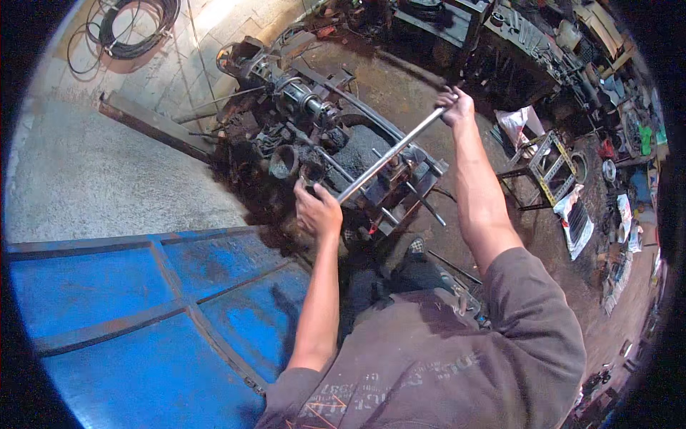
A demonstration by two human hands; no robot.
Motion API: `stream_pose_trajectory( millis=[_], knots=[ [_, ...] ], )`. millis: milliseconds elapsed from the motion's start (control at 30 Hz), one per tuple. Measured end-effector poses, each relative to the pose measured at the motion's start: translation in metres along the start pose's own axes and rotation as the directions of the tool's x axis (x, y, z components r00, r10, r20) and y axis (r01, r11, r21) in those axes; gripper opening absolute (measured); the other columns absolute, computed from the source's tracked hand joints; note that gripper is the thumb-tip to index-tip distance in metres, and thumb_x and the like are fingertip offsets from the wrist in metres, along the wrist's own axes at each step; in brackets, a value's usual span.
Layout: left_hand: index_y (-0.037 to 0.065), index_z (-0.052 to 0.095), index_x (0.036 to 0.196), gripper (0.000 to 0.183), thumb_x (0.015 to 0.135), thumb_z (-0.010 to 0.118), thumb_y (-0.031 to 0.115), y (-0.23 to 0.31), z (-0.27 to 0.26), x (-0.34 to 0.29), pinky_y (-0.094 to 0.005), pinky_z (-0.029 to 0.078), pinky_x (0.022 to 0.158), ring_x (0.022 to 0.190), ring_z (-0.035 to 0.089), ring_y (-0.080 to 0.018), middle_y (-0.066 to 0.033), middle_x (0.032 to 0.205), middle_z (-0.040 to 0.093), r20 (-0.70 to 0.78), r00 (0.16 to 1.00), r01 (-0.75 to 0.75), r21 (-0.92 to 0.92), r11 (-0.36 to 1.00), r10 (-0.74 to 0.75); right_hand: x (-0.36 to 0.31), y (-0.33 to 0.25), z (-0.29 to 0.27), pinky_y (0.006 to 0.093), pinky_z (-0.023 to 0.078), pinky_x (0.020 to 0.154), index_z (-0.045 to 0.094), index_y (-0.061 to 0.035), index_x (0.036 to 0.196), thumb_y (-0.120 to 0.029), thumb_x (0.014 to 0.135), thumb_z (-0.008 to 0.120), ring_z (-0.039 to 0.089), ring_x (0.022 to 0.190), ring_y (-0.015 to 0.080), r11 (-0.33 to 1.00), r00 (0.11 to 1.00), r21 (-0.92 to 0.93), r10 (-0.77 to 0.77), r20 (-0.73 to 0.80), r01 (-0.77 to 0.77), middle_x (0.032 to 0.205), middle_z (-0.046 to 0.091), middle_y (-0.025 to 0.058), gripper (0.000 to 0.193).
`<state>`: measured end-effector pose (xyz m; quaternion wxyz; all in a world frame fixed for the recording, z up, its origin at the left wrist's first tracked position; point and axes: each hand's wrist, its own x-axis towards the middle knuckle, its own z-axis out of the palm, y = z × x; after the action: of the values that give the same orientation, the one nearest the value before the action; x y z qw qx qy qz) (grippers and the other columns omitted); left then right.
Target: Manually bending metal rods using a specialized fabrication machine and a lever tool.
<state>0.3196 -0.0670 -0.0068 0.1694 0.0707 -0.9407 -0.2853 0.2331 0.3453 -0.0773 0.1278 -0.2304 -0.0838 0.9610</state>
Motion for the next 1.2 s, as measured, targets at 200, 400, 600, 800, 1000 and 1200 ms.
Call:
stream_pose_trajectory(
  millis=[200,400,600,800,1000,1200],
  knots=[
    [0.005,0.062,0.099,0.032,0.086,0.057,0.033,-0.014,0.01,0.05,-0.0463,0.049,0.075,0.09,0.065,-0.035,-0.0152,0.099,0.068,-0.039,0.996,-0.085,-0.079,0.993,0.083,-0.055,0.013,-0.004,0.03,0.028,0.052,0.035,-0.0144,0.061,-0.02,0.092,0.041,0.029,0.05,0.0128,0.989,0.986,0.142,-0.072,0.151,0.05,0.055,0.03,-0.003,0.032],
    [0.01,0.065,0.082,0.022,0.084,0.059,0.032,-0.023,0.029,0.062,-0.0417,0.049,0.062,0.068,0.065,-0.0305,-0.0085,0.074,0.068,-0.13,0.926,-0.368,-0.113,0.923,0.353,-0.064,0.008,-0.018,0.0293,0.026,0.049,0.036,-0.0167,0.058,-0.019,0.09,0.039,0.027,0.044,0.0115,0.979,0.979,0.094,-0.189,0.076,0.182,0.051,0.028,-0.0028,0.033],
    [0.008,0.06,0.075,0.026,0.088,0.05,0.029,-0.024,0.04,0.094,-0.0476,0.045,0.059,0.068,0.061,-0.036,-0.0149,0.071,0.063,-0.118,0.905,-0.418,-0.074,0.906,0.408,-0.102,0.021,-0.015,0.0305,0.024,0.047,0.032,-0.0164,0.056,-0.019,0.088,0.04,0.022,0.043,0.0128,0.933,0.937,0.109,-0.329,-0.122,0.342,0.049,0.025,-0.0027,0.033],
    [0.006,0.057,0.072,0.025,0.087,0.048,0.024,-0.025,0.059,0.131,-0.051,0.046,0.059,0.064,0.06,-0.0393,-0.0182,0.07,0.062,-0.025,0.837,-0.538,-0.222,0.813,0.547,-0.137,0.031,-0.026,0.0313,0.023,0.048,0.031,-0.0174,0.056,-0.024,0.09,0.041,0.021,0.043,0.0138,0.862,0.86,0.113,-0.467,-0.206,0.495,0.048,0.023,-0.0026,0.036],
    [0.006,0.057,0.074,0.026,0.088,0.047,0.026,-0.009,0.076,0.164,-0.05,0.049,0.059,0.068,0.063,-0.0387,-0.0175,0.073,0.065,0.02,0.744,-0.636,-0.281,0.718,0.667,-0.174,0.051,-0.041,0.0317,0.026,0.05,0.029,-0.0178,0.055,-0.019,0.085,0.039,0.023,0.044,0.0137,0.752,0.773,0.181,-0.61,-0.172,0.634,0.049,0.023,-0.0035,0.032],
    [0.007,0.054,0.072,0.025,0.09,0.047,0.024,0.007,0.106,0.186,-0.0487,0.048,0.056,0.062,0.063,-0.0365,-0.0166,0.068,0.063,-0.008,0.65,-0.674,-0.47,0.571,0.76,-0.207,0.081,-0.04,0.0331,0.027,0.048,0.028,-0.018,0.051,-0.02,0.082,0.038,0.022,0.04,0.0149,0.566,0.564,0.131,-0.715,-0.414,0.814,0.043,0.024,-0.0025,0.032]
  ],
)
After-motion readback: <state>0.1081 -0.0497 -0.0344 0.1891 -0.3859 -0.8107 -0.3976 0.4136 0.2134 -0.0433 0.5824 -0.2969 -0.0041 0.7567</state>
